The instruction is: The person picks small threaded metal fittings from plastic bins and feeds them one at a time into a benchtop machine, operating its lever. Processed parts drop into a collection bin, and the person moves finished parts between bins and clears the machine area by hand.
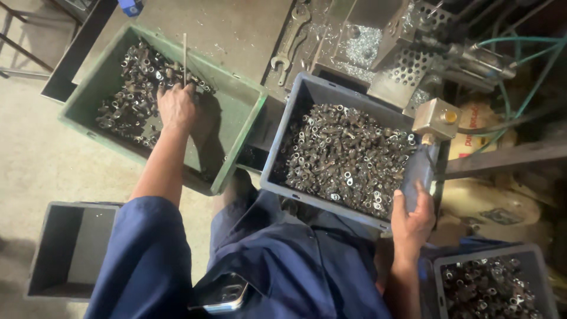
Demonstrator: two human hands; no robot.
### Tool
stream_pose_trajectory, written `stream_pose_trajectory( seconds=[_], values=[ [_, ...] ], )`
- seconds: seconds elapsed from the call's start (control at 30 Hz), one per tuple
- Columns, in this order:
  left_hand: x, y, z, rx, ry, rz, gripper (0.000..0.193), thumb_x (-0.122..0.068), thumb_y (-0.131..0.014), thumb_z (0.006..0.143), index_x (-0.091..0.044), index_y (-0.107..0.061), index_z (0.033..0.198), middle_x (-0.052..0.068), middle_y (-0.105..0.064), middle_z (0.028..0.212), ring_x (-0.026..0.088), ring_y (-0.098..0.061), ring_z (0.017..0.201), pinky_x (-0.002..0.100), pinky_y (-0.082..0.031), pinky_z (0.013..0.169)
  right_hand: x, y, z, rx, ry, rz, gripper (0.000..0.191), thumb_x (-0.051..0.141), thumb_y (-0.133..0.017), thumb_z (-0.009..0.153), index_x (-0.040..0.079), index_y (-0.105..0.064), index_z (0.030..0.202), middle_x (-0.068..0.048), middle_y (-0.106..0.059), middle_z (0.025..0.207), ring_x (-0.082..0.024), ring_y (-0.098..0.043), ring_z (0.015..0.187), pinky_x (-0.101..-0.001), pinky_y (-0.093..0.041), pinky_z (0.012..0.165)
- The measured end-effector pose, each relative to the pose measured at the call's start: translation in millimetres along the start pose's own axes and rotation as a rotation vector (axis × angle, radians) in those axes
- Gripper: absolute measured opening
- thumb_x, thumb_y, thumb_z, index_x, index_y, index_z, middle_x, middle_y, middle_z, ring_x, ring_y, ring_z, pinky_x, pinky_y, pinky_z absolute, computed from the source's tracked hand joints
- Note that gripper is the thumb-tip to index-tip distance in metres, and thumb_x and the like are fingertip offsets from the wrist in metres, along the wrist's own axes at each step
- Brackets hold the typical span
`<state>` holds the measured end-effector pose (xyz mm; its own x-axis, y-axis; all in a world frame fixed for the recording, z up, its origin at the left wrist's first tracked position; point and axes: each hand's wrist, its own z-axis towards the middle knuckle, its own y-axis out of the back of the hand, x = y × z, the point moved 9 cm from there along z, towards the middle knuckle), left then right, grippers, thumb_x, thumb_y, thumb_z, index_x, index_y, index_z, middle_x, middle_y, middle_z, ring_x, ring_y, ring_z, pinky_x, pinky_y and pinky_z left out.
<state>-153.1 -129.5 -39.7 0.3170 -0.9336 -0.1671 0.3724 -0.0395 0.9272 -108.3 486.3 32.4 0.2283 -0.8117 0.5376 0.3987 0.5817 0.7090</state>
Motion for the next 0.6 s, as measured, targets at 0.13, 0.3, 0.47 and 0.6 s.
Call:
stream_pose_trajectory(
  seconds=[0.13, 0.3, 0.47, 0.6],
  values=[
    [2, -9, -2, 0.019, 0.075, -0.048, 0.022, -0.022, -0.069, 0.085, -0.010, -0.075, 0.103, 0.021, -0.073, 0.095, 0.041, -0.071, 0.089, 0.062, -0.033, 0.108, 0, -1, -1, -0.006, 0.011, 0.037, 0.042, 0.018, -0.076, 0.096, -0.001, -0.066, 0.132, -0.021, -0.070, 0.125, -0.036, -0.069, 0.115, -0.0423, -0.052, 0.103],
    [6, -14, 5, 0.086, 0.180, -0.021, 0.018, -0.015, -0.064, 0.088, -0.011, -0.075, 0.101, 0.018, -0.076, 0.094, 0.038, -0.073, 0.095, 0.058, -0.031, 0.118, 0, 0, 0, -0.026, 0.010, -0.047, 0.038, 0.019, -0.078, 0.094, 0.003, -0.070, 0.128, -0.018, -0.072, 0.124, -0.035, -0.069, 0.114, -0.0417, -0.053, 0.101],
    [6, -16, -5, 0.187, 0.223, -0.060, 0.019, -0.018, -0.066, 0.088, -0.012, -0.078, 0.102, 0.021, -0.076, 0.092, 0.039, -0.073, 0.093, 0.054, -0.038, 0.114, -5, 0, -1, -0.001, -0.021, -0.012, 0.039, 0.018, -0.077, 0.094, 0.002, -0.069, 0.128, -0.018, -0.072, 0.125, -0.035, -0.069, 0.113, -0.0406, -0.053, 0.096],
    [-15, 15, -20, 0.168, 0.198, -0.373, 0.027, -0.022, -0.073, 0.084, -0.007, -0.075, 0.106, 0.024, -0.074, 0.101, 0.041, -0.070, 0.093, 0.049, -0.055, 0.084, 9, 5, 1, -0.042, 0.049, 0.097, 0.036, 0.014, -0.075, 0.096, 0.001, -0.067, 0.129, -0.019, -0.071, 0.126, -0.032, -0.070, 0.116, -0.0392, -0.053, 0.103]
  ],
)
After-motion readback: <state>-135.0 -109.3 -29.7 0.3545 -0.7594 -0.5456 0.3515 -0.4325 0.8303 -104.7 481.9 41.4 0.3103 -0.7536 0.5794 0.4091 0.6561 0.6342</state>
